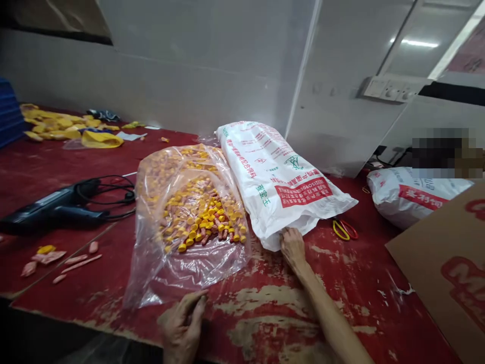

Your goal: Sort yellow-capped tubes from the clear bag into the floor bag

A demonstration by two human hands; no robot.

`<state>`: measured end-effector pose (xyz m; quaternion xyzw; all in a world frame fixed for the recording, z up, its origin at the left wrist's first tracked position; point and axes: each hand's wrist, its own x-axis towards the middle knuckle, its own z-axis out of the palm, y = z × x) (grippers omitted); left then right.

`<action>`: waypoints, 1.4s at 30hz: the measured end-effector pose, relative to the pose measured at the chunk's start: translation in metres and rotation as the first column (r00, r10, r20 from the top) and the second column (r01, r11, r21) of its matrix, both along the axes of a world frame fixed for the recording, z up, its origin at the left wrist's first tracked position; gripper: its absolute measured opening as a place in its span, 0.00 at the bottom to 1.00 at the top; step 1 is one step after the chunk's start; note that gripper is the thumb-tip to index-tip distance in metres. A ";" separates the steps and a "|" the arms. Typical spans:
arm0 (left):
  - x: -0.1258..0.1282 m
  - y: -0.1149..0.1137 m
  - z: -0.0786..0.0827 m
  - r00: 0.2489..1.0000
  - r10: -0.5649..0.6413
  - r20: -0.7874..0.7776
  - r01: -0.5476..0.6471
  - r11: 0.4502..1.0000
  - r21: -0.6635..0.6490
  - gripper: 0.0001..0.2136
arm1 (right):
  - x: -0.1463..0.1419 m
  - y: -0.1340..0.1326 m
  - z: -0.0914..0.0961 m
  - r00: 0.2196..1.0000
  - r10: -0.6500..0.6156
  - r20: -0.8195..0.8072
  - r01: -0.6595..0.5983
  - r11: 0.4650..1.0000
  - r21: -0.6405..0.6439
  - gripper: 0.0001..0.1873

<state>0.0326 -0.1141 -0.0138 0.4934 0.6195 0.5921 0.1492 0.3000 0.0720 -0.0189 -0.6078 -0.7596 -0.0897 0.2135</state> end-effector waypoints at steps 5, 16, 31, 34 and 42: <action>0.023 0.056 0.015 0.962 -0.178 -0.207 0.182 0.983 0.000 0.10 | 0.000 0.055 0.009 0.992 -0.090 0.086 0.101 0.986 -0.131 0.15; 0.041 0.141 0.013 0.770 -0.254 -0.585 0.133 0.961 -0.242 0.11 | 0.037 0.042 -0.010 0.990 -0.007 0.140 0.038 0.976 -0.217 0.20; 0.046 0.080 0.013 0.795 -0.171 0.582 0.305 0.942 -0.140 0.14 | 0.025 -0.078 -0.001 0.681 0.179 -0.710 -0.457 0.861 -0.221 0.22; 0.064 0.053 0.016 0.512 -0.179 0.840 0.482 0.869 -0.108 0.18 | 0.017 -0.103 0.013 0.651 0.218 -0.727 -0.569 0.774 -0.277 0.20; 0.074 0.028 0.018 0.382 -0.232 0.894 0.628 0.776 -0.067 0.14 | 0.010 -0.125 0.025 0.662 0.350 -0.662 -0.651 0.707 -0.277 0.18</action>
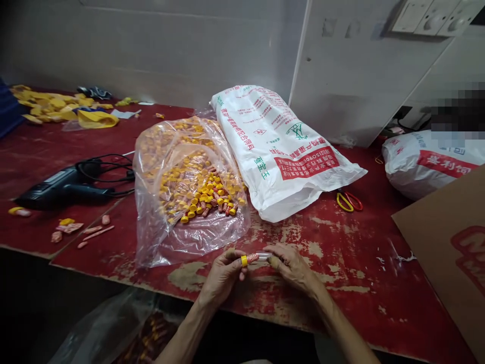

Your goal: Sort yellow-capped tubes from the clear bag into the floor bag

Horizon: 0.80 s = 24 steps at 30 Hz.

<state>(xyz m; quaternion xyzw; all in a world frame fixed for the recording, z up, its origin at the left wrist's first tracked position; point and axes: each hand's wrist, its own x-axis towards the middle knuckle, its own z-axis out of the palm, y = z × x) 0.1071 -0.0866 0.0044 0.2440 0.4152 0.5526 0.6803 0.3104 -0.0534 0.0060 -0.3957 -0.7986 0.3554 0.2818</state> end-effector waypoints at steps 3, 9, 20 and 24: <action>0.003 -0.006 -0.004 0.999 0.011 -0.036 -0.011 1.000 0.005 0.15 | -0.007 -0.007 0.007 0.996 0.094 0.006 -0.094 0.995 -0.039 0.17; 0.008 -0.022 -0.007 0.956 0.126 -0.265 -0.113 0.992 0.064 0.09 | -0.027 -0.028 0.014 0.997 0.080 -0.003 -0.080 0.995 -0.052 0.15; 0.016 -0.029 -0.018 0.772 0.040 -0.634 0.128 0.968 0.217 0.12 | -0.031 -0.029 -0.015 0.941 -0.087 0.326 0.032 0.985 0.169 0.13; 0.013 -0.020 -0.018 0.657 0.114 -0.746 0.170 0.941 0.294 0.12 | -0.025 -0.008 -0.005 0.783 -0.157 0.601 -0.021 0.960 0.279 0.12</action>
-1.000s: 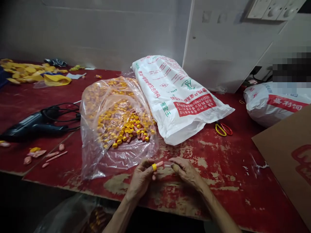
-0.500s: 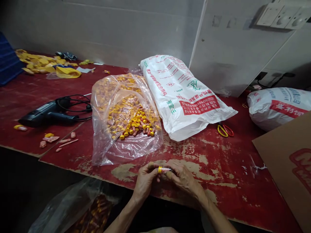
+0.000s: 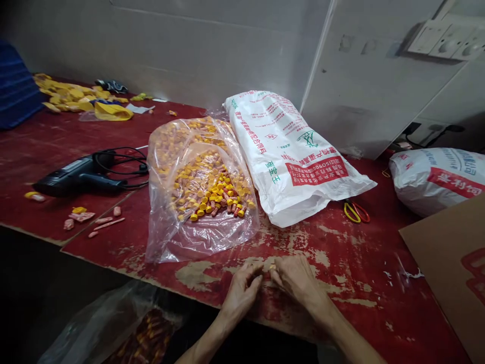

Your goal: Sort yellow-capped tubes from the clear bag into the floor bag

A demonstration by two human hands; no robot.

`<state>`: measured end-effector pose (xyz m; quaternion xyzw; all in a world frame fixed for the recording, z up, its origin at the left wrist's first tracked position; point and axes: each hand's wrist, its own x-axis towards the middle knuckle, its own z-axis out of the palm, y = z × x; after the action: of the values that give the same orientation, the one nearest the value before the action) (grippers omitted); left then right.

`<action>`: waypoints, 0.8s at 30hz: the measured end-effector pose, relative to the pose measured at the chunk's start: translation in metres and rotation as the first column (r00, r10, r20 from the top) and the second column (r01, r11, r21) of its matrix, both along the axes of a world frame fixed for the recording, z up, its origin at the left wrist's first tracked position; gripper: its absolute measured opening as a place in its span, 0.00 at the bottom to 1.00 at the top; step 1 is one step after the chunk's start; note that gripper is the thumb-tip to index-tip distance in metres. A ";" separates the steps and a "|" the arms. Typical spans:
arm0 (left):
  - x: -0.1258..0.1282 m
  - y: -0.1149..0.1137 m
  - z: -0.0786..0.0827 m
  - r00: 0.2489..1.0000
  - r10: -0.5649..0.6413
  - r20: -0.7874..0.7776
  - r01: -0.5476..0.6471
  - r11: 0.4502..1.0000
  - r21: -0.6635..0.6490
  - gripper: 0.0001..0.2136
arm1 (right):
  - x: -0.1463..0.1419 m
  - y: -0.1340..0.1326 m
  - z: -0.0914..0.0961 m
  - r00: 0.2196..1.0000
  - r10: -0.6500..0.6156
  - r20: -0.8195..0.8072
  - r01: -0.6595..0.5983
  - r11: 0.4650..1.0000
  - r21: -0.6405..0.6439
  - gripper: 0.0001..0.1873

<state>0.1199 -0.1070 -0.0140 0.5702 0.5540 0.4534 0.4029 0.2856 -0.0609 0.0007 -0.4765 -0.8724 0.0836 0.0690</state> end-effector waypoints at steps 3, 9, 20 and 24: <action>-0.012 0.008 0.005 0.990 0.139 -0.032 -0.137 0.989 0.054 0.11 | -0.005 0.009 0.000 0.993 0.004 0.114 -0.015 0.995 0.100 0.11; -0.047 0.060 0.016 0.819 0.375 -0.435 -0.260 0.917 0.301 0.09 | -0.002 0.019 -0.011 0.995 0.072 -0.070 -0.072 0.997 -0.001 0.15; -0.053 0.149 0.005 0.423 0.381 -0.822 -0.058 0.917 0.395 0.13 | 0.024 0.091 -0.031 0.932 -0.252 -0.260 0.333 0.878 0.343 0.14; -0.060 0.126 -0.004 0.453 0.445 -0.772 0.004 0.865 0.501 0.12 | 0.044 0.165 -0.023 0.831 -0.526 -0.179 0.556 0.783 0.279 0.14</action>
<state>0.0603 0.0187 -0.0175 0.7136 0.6353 0.2621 -0.1357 0.3300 0.1039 -0.0219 -0.6846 -0.6966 -0.0605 0.2061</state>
